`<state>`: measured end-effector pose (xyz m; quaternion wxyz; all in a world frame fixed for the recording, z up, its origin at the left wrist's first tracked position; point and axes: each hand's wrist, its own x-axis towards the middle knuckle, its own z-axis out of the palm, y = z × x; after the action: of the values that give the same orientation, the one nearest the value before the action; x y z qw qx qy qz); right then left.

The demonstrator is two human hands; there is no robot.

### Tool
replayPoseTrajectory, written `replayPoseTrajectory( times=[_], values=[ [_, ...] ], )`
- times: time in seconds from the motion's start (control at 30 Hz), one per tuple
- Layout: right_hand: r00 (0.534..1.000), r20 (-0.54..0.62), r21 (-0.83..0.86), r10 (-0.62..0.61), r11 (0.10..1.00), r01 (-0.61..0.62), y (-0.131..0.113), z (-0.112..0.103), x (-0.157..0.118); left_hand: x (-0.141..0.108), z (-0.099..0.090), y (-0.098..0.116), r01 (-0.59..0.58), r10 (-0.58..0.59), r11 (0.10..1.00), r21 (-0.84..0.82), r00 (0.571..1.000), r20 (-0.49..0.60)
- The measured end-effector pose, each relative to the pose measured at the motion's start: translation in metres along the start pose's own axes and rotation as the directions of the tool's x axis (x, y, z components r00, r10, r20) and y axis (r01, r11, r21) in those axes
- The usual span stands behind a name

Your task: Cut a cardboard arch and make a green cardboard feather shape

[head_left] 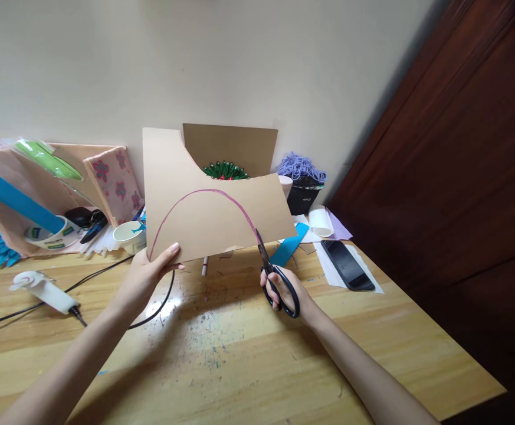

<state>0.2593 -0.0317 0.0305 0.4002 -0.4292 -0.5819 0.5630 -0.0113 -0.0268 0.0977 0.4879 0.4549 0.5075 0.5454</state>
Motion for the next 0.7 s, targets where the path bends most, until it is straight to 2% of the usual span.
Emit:
replayPoseTrajectory(
  times=[0.2,0.33,0.43,0.57,0.7],
  values=[
    [0.995,0.044,0.087,-0.091,0.992,0.087,0.003,0.008,0.0,0.002,-0.003,0.001,0.018,-0.019,1.0,0.023,0.999,0.036],
    [0.999,0.016,0.139,-0.034,0.99,0.031,0.003,0.013,-0.001,0.002,-0.004,0.001,0.03,-0.031,0.999,0.027,0.998,0.045],
    [0.999,-0.049,0.099,-0.015,0.995,0.019,0.0,0.014,-0.003,0.004,-0.006,0.001,0.033,-0.033,0.999,0.006,0.999,0.033],
    [0.994,-0.108,0.049,-0.016,0.999,0.022,-0.003,0.014,-0.005,0.01,-0.005,-0.003,0.071,-0.074,0.99,-0.121,0.997,-0.019],
    [0.999,-0.035,0.204,0.017,0.979,-0.009,0.002,0.019,-0.003,0.003,0.013,-0.015,0.002,-0.049,0.918,-0.397,0.993,-0.108]
  ],
)
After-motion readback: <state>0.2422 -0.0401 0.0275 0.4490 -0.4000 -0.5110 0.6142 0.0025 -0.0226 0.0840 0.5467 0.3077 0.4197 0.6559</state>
